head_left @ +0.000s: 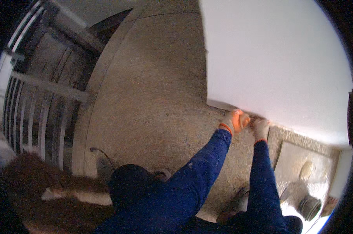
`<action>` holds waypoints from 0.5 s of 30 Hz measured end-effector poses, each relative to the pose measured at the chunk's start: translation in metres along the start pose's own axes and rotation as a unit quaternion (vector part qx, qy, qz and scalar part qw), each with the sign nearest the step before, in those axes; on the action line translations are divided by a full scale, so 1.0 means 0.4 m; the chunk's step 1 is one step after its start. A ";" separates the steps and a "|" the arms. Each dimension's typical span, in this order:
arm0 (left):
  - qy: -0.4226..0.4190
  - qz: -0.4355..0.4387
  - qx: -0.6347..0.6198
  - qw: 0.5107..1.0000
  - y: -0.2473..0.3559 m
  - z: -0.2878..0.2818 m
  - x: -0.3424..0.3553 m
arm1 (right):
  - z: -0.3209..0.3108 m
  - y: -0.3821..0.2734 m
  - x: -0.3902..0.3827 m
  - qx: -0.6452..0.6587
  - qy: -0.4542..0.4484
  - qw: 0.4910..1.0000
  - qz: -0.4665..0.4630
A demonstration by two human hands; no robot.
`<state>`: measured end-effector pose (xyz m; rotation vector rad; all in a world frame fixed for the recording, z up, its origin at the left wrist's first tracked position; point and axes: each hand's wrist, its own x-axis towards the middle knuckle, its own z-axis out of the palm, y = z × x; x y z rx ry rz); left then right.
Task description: The person kneels on a tiled floor and applies grout into the joints between tiles using a small trowel and gloved hands. They repeatedly scoop grout from a bucket, press it into the seams, and smooth the surface along the grout lines.
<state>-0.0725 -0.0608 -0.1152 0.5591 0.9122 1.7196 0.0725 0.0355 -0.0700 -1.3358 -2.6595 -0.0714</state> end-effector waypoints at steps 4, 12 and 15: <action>0.101 -0.069 -0.148 0.981 -0.044 -0.016 0.025 | -0.008 -0.079 -0.061 0.382 0.002 0.912 0.148; 0.151 -0.169 -0.300 0.927 0.003 0.023 -0.004 | 0.043 -0.090 -0.050 0.218 -0.027 0.972 0.086; 0.142 -0.197 -0.361 0.900 0.047 0.016 -0.015 | 0.020 -0.124 -0.063 0.347 0.028 0.927 0.138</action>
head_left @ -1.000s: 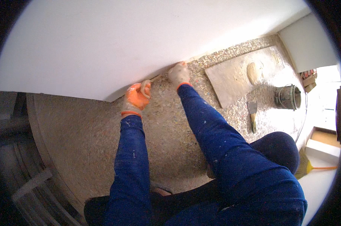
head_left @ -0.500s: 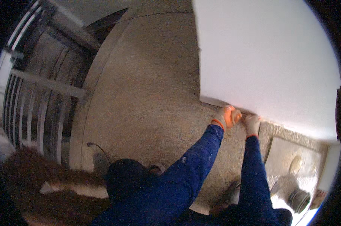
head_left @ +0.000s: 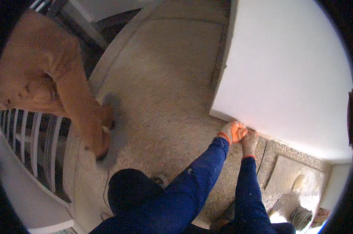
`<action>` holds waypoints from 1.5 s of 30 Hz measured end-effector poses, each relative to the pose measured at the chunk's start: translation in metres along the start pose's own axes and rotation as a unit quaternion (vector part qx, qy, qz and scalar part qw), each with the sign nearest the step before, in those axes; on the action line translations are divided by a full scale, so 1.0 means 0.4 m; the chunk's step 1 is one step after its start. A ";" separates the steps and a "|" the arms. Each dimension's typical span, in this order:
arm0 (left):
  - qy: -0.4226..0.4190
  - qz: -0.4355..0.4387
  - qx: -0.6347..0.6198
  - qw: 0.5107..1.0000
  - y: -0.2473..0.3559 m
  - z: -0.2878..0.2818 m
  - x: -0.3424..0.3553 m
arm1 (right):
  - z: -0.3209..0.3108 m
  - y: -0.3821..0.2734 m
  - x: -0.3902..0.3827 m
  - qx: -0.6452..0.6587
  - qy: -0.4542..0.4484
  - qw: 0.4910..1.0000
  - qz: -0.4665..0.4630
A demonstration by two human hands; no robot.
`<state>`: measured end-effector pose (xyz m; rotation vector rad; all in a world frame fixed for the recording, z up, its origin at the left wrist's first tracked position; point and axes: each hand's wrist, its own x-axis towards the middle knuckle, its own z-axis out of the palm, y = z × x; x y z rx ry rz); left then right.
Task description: The person kneels on a tiled floor and applies grout into the joints between tiles using a small trowel and gloved hands. They repeatedly scoop grout from a bucket, press it into the seams, and smooth the surface along the grout lines.
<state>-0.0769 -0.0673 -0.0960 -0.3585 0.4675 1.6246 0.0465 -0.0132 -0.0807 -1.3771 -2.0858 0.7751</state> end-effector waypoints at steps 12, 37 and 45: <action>0.035 0.038 0.292 0.955 0.095 0.033 -0.094 | -0.018 -0.094 -0.064 -0.123 0.063 0.974 0.181; 0.084 -0.050 0.301 0.948 0.099 0.093 -0.125 | -0.025 -0.163 -0.123 0.014 0.017 0.980 0.200; 0.148 0.002 0.335 0.930 0.114 0.080 -0.136 | -0.050 -0.185 -0.057 -0.087 -0.131 0.972 0.173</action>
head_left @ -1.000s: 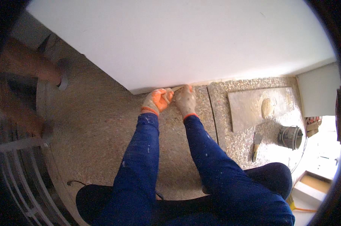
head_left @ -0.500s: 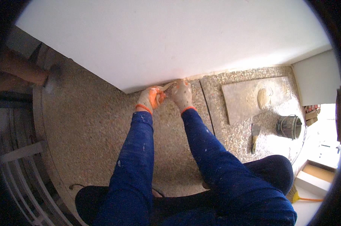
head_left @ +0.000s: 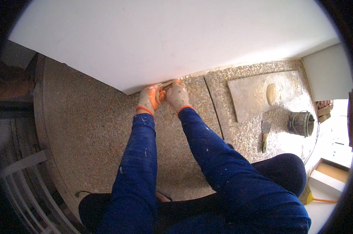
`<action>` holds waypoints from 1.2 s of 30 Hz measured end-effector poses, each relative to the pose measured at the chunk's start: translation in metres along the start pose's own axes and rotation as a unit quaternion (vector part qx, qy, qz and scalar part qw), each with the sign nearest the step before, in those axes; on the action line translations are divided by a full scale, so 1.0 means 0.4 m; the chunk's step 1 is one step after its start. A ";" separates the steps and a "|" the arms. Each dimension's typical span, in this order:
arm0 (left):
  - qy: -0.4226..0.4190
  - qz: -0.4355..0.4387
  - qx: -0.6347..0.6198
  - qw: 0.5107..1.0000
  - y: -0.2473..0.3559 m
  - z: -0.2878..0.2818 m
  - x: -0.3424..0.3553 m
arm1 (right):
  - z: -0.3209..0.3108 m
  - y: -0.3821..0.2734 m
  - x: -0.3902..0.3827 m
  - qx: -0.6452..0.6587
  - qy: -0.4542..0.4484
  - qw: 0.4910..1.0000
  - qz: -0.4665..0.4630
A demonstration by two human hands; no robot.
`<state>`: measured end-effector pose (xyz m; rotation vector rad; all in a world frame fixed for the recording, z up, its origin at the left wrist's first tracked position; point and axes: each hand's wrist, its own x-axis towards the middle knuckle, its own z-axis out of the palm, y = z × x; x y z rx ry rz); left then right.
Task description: The person kneels on a tiled floor and applies grout into the joints between tiles using a small trowel and gloved hands. They repeatedly scoop grout from a bucket, press it into the seams, and smooth the surface along the grout lines.
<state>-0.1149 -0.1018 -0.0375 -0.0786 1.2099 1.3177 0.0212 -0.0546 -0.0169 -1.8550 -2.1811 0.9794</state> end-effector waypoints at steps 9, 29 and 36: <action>-0.002 0.002 -0.060 0.998 -0.008 -0.044 0.014 | 0.013 -0.022 0.011 0.041 -0.026 0.999 -0.002; -0.011 0.019 0.028 0.999 -0.035 -0.091 -0.005 | -0.027 -0.053 0.023 0.040 0.003 0.999 -0.034; 0.037 0.013 -0.007 0.999 -0.022 -0.074 -0.018 | 0.031 -0.019 0.016 0.026 0.058 0.997 -0.034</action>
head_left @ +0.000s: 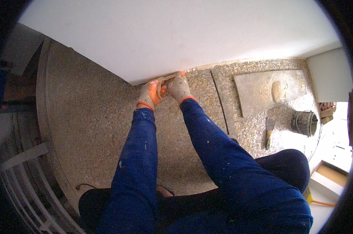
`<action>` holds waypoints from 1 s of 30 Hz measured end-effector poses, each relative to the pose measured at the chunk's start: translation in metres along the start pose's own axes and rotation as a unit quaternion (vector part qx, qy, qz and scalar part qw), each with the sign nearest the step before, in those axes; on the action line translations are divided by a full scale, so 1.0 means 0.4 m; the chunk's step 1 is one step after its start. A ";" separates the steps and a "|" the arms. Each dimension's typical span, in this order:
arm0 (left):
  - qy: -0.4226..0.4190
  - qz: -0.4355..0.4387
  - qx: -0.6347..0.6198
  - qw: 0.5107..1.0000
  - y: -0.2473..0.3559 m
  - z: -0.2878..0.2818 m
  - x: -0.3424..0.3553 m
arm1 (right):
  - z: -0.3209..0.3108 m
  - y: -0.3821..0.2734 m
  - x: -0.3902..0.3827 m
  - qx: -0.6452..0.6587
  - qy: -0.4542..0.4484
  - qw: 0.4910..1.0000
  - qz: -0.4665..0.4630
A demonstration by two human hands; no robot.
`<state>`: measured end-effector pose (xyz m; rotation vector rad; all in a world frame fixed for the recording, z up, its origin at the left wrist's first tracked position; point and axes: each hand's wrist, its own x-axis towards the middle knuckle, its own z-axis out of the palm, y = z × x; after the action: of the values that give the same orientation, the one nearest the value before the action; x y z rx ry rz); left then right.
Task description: The person kneels on a tiled floor and applies grout into the joints between tiles using a small trowel and gloved hands. They repeatedly scoop grout from a bucket, press it into the seams, and smooth the surface along the grout lines.
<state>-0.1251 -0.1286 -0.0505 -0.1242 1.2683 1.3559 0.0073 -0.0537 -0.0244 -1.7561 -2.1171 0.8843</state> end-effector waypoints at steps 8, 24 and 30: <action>-0.076 0.266 0.446 0.851 -0.030 -0.097 0.104 | -0.001 -0.016 0.006 -0.002 -0.132 0.991 -0.023; -0.006 0.039 0.013 0.999 0.033 -0.039 -0.012 | 0.045 -0.038 -0.036 0.043 -0.046 0.998 -0.006; 0.003 0.141 0.151 0.978 0.023 -0.057 -0.020 | 0.062 -0.046 -0.028 0.067 -0.035 0.996 -0.051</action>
<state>-0.1433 -0.1470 -0.0488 0.2725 1.5246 1.3811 -0.0183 -0.0731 -0.0310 -1.5589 -2.1148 1.0485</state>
